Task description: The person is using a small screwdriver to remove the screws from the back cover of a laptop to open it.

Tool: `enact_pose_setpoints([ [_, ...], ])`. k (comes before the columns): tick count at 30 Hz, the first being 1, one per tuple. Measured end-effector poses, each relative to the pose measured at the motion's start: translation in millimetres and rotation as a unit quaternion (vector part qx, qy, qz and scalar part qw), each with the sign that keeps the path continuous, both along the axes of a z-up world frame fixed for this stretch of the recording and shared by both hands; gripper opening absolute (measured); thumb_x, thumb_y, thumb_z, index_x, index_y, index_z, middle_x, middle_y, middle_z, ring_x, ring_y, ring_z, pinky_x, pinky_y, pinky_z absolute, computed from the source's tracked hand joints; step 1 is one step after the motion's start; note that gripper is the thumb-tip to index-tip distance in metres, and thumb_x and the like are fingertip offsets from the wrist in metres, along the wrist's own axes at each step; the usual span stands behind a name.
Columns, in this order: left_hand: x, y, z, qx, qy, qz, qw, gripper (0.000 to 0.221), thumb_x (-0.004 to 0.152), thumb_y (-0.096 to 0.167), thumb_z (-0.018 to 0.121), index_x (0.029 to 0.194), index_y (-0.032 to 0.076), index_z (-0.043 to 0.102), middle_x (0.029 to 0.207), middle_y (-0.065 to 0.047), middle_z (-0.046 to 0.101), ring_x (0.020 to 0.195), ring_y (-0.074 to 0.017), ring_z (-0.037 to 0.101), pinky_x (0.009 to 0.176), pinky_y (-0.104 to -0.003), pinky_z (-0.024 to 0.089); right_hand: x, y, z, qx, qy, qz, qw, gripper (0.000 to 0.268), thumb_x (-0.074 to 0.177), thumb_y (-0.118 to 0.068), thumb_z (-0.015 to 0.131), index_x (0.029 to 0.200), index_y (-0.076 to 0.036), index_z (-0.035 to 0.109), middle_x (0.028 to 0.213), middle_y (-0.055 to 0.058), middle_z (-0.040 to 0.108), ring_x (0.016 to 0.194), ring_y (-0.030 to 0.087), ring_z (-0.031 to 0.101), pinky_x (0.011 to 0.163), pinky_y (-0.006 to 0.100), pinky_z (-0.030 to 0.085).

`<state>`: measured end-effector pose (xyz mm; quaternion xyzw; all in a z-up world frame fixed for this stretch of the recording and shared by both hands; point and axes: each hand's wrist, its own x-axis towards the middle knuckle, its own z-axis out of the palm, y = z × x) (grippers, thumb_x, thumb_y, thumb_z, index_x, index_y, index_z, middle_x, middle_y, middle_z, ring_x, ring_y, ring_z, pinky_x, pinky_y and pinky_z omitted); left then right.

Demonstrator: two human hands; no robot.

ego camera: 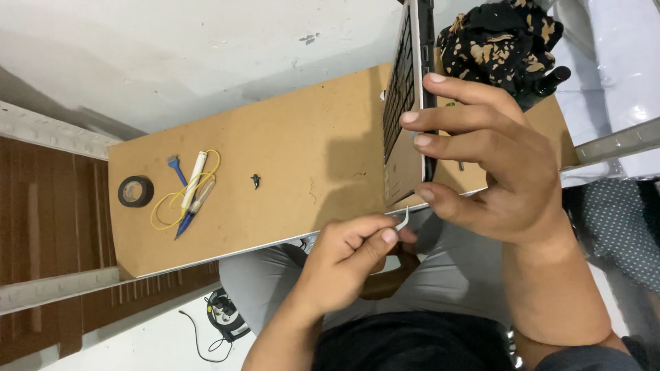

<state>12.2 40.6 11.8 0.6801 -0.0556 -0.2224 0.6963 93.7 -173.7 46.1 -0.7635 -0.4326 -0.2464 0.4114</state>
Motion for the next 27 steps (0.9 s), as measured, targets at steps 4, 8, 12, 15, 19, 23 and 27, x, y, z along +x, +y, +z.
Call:
enact_pose_setpoints([
  [4, 11, 4, 10, 0.016, 0.002, -0.032, 0.999, 0.035, 0.104, 0.031, 0.055, 0.108, 0.006, 0.079, 0.064, 0.003, 0.048, 0.059, -0.0085, 0.040, 0.055, -0.023, 0.032, -1, -1, -4, 0.001, 0.003, -0.008, 1.000, 0.034, 0.098, -0.028, 0.068, 0.120, -0.004, 0.060, 0.129, 0.021, 0.068, 0.138, 0.048, 0.060, 0.123, 0.057, 0.051],
  [8, 18, 6, 7, 0.040, -0.019, -0.040, 0.998, 0.032, 0.104, 0.029, 0.054, 0.106, 0.008, 0.078, 0.064, 0.002, 0.054, 0.059, -0.0083, 0.046, 0.056, -0.025, 0.038, -1, -2, -3, -0.010, -0.005, -0.006, 1.000, 0.035, 0.096, -0.029, 0.068, 0.117, -0.003, 0.060, 0.126, 0.022, 0.068, 0.135, 0.048, 0.061, 0.121, 0.057, 0.050],
  [12, 17, 5, 0, -0.025, 0.025, -0.024, 0.999, 0.030, 0.105, 0.025, 0.054, 0.106, 0.004, 0.076, 0.067, 0.001, 0.047, 0.057, -0.0102, 0.042, 0.054, -0.025, 0.036, -5, 5, 0, -0.005, 0.000, 0.001, 1.000, 0.032, 0.097, -0.028, 0.068, 0.118, -0.004, 0.061, 0.127, 0.020, 0.068, 0.139, 0.048, 0.056, 0.122, 0.059, 0.053],
  [15, 12, 0, 7, -0.054, 0.052, 0.001, 0.997, 0.027, 0.106, 0.021, 0.051, 0.106, 0.003, 0.071, 0.068, 0.002, 0.039, 0.057, -0.0096, 0.037, 0.052, -0.025, 0.031, -5, 9, 3, -0.009, -0.006, -0.001, 1.000, 0.031, 0.097, -0.027, 0.068, 0.117, -0.004, 0.062, 0.126, 0.020, 0.068, 0.137, 0.048, 0.056, 0.121, 0.058, 0.052],
  [19, 2, -14, 19, 0.067, 0.026, 0.066, 0.995, 0.024, 0.104, 0.026, 0.049, 0.102, 0.012, 0.069, 0.060, 0.004, 0.045, 0.055, -0.0081, 0.038, 0.052, -0.027, 0.035, -5, 11, 2, -0.013, -0.007, -0.016, 1.000, 0.032, 0.097, -0.029, 0.069, 0.116, -0.004, 0.062, 0.127, 0.021, 0.068, 0.137, 0.049, 0.058, 0.120, 0.056, 0.051],
  [23, -11, -38, 7, 0.052, -0.020, 0.145, 0.988, 0.019, 0.104, 0.018, 0.049, 0.103, 0.011, 0.066, 0.059, 0.003, 0.049, 0.053, -0.0094, 0.045, 0.052, -0.028, 0.043, -3, 12, 0, -0.006, -0.003, -0.016, 1.000, 0.033, 0.095, -0.029, 0.071, 0.114, -0.003, 0.061, 0.126, 0.021, 0.068, 0.136, 0.048, 0.058, 0.119, 0.055, 0.052],
  [27, -19, -54, 2, 0.025, -0.049, 0.202, 0.978, 0.021, 0.106, 0.021, 0.045, 0.106, 0.010, 0.064, 0.057, 0.003, 0.049, 0.051, -0.0086, 0.044, 0.053, -0.030, 0.041, -2, 10, -2, -0.009, 0.000, -0.039, 0.999, 0.034, 0.096, -0.027, 0.075, 0.117, -0.004, 0.060, 0.127, 0.019, 0.068, 0.138, 0.046, 0.056, 0.121, 0.054, 0.049],
])
